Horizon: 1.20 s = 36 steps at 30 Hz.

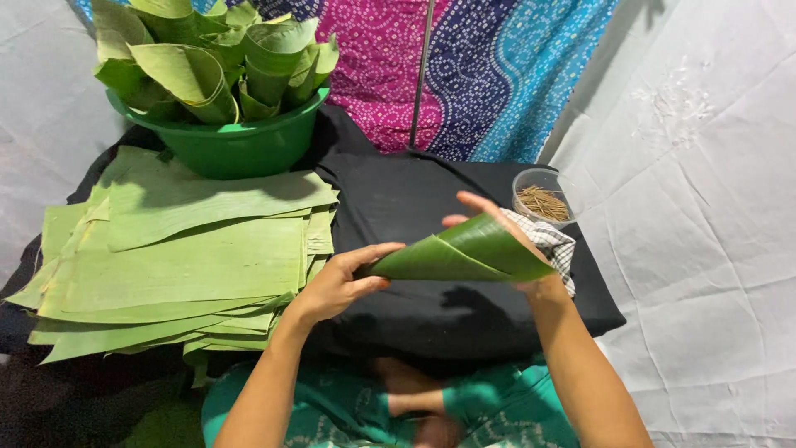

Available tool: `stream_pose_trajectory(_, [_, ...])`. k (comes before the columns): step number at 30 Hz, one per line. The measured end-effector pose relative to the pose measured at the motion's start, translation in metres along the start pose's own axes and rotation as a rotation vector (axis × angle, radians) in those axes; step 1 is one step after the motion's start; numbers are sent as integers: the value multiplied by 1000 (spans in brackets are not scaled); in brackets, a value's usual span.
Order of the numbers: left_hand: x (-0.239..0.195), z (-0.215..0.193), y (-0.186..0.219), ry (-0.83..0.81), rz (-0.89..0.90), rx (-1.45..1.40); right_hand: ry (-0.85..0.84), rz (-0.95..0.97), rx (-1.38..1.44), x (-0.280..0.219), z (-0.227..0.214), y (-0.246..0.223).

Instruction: Folding banana leaves into cones and securing them with small wooden sticks

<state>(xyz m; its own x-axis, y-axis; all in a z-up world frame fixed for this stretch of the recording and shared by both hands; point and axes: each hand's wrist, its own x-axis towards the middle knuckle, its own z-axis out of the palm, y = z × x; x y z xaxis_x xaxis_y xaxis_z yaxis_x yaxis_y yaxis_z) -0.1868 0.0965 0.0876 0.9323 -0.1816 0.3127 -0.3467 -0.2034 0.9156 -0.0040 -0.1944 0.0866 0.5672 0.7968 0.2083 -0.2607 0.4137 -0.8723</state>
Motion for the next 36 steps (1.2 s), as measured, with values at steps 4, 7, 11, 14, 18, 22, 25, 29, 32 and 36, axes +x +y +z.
stream_pose_trajectory(4, [-5, -13, 17, 128, 142, 190, -76, 89, -3, -10, 20, -8])
stream_pose_trajectory(7, [-10, -19, 14, 283, 276, 389, -176, 71, 217, -13, 21, -8])
stream_pose_trajectory(11, [-15, -21, 8, 495, 443, 860, 18, -15, 330, -11, 31, -5])
stream_pose_trajectory(14, [-22, -25, 1, 513, 485, 960, 248, 6, 254, -3, 43, -5])
stream_pose_trajectory(18, [-27, -32, 12, 438, 208, 99, 463, -79, -28, 30, 52, -2])
stream_pose_trajectory(22, [-38, -46, 18, 525, 47, -307, 573, -68, 4, 38, 70, 9])
stream_pose_trajectory(25, [-42, -56, 11, 681, -7, -619, 620, -88, 87, 42, 104, 16])
stream_pose_trajectory(29, [-47, -58, -2, 847, -69, -902, 649, -59, 295, 45, 155, 25])
stream_pose_trajectory(32, [-49, -51, -4, 918, -110, -1000, 623, -44, 464, 42, 149, 56])
stream_pose_trajectory(36, [-47, -65, -22, 1015, -58, -1057, 579, 71, 609, 44, 123, 100])
